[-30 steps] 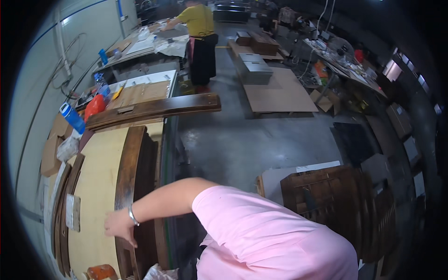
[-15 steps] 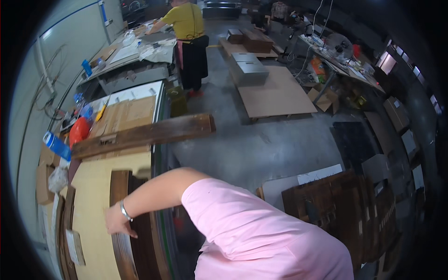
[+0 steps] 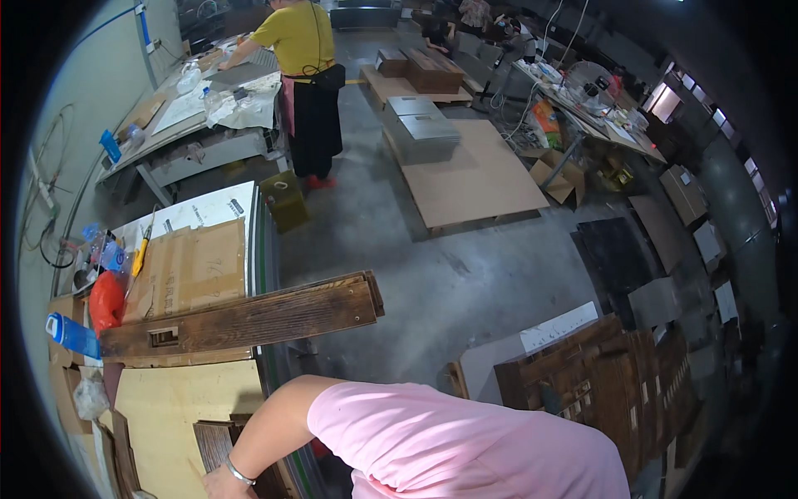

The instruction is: The person applies a liquid from a bottle onto a cloth and wipes it onto a wooden furniture piece, then uses a small block to rub the surface.

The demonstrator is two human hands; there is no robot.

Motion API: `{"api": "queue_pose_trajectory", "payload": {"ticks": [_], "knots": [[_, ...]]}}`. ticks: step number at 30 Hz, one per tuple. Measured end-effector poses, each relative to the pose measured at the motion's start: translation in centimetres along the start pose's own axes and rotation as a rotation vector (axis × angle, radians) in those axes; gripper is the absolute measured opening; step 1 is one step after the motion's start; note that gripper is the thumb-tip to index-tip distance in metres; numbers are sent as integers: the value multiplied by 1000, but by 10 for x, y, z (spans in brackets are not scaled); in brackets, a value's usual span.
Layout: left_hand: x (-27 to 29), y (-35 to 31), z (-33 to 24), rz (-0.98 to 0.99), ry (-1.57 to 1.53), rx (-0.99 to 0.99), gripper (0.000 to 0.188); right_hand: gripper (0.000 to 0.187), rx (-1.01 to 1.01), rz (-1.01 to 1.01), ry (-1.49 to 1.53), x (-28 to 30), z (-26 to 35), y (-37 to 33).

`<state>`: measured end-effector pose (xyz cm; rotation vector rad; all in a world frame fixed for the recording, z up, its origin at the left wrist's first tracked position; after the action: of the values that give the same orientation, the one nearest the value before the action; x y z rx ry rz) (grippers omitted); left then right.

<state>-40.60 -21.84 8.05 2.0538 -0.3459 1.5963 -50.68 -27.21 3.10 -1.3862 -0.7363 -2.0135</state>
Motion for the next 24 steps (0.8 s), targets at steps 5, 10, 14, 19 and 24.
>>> {"api": "queue_pose_trajectory", "payload": {"ticks": [5, 10, 14, 19, 24], "knots": [[3, 3, 3, -12, -11, 47, 43, 70, 3, -30, 10, 8, 0, -3], [9, 5, -4, -14, -65, 103, 41, 67, -43, 25, 30, 15, 1, -11], [24, -2, 0, -131, -34, 68, 38, 61, -52, -1, 91, 17, 14, 0], [-16, -2, 33, -8, -189, 181, 50, 65, -26, -155, 220, 33, 2, -29], [8, 2, 4, -156, -138, 74, 51, 79, -19, -66, 133, 48, 11, -41]]}}
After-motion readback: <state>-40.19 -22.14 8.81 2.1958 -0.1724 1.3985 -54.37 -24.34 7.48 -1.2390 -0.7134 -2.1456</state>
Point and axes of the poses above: each hand's wrist, its own y-axis towards the middle knuckle, its own x-axis out of the back of the hand, z = x × y, the point moved 10 cm from there along y, towards the middle knuckle, and after that the axes turned 9 degrees about y, right-handed, at the moved point
